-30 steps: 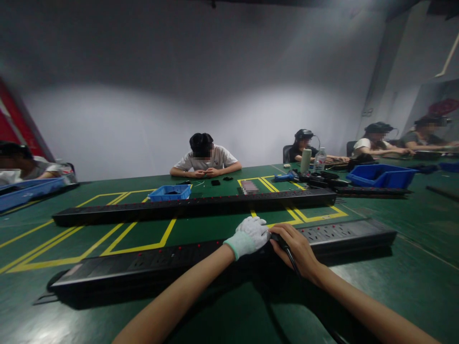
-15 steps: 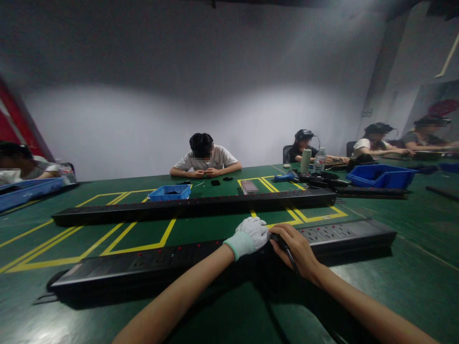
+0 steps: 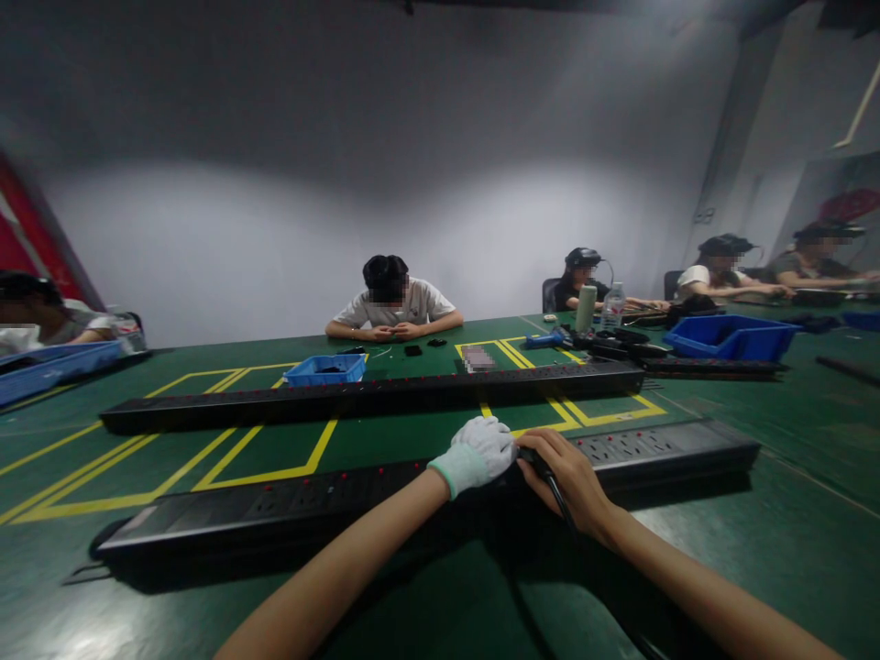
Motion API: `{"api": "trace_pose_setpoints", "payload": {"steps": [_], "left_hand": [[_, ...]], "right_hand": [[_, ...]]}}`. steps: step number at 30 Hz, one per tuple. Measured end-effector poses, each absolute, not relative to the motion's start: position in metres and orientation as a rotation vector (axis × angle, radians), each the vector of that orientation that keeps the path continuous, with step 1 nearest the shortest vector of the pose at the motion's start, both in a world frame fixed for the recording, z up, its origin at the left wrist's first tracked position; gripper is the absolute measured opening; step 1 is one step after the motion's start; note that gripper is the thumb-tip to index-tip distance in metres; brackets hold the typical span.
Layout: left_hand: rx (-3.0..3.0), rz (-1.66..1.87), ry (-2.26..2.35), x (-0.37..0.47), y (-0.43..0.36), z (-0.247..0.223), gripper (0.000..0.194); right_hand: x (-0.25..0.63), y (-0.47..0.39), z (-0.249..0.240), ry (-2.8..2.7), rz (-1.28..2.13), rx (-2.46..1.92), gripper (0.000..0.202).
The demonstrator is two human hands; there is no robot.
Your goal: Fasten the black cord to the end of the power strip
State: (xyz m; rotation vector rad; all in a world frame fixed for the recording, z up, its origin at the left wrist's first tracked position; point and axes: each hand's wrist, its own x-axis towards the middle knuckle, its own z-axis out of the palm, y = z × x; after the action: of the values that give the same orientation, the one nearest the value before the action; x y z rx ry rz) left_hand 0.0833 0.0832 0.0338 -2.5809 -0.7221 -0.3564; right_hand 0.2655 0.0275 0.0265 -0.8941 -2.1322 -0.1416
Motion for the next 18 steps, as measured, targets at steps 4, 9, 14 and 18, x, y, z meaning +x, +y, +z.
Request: {"api": "trace_pose_setpoints", "payload": {"steps": [4, 9, 14, 18], "left_hand": [[-2.606, -0.368, -0.747, 0.0839, 0.083, 0.0336, 0.025], [-2.627, -0.36, -0.809, 0.085, 0.0826, 0.0356, 0.027], [-2.655, -0.391, -0.857, 0.0858, 0.0819, 0.0373, 0.028], [-2.669, -0.441, -0.89, 0.0857, 0.0823, 0.0355, 0.029]], "right_hand": [[0.2657, 0.0272, 0.0269, -2.134, -0.143, -0.899, 0.021], [0.266, 0.0274, 0.0264, -2.132, -0.15, -0.905, 0.021], [0.2655, 0.0272, 0.027, -2.138, -0.154, -0.905, 0.022], [0.2653, 0.0274, 0.0266, -2.127, -0.17, -0.906, 0.021]]}}
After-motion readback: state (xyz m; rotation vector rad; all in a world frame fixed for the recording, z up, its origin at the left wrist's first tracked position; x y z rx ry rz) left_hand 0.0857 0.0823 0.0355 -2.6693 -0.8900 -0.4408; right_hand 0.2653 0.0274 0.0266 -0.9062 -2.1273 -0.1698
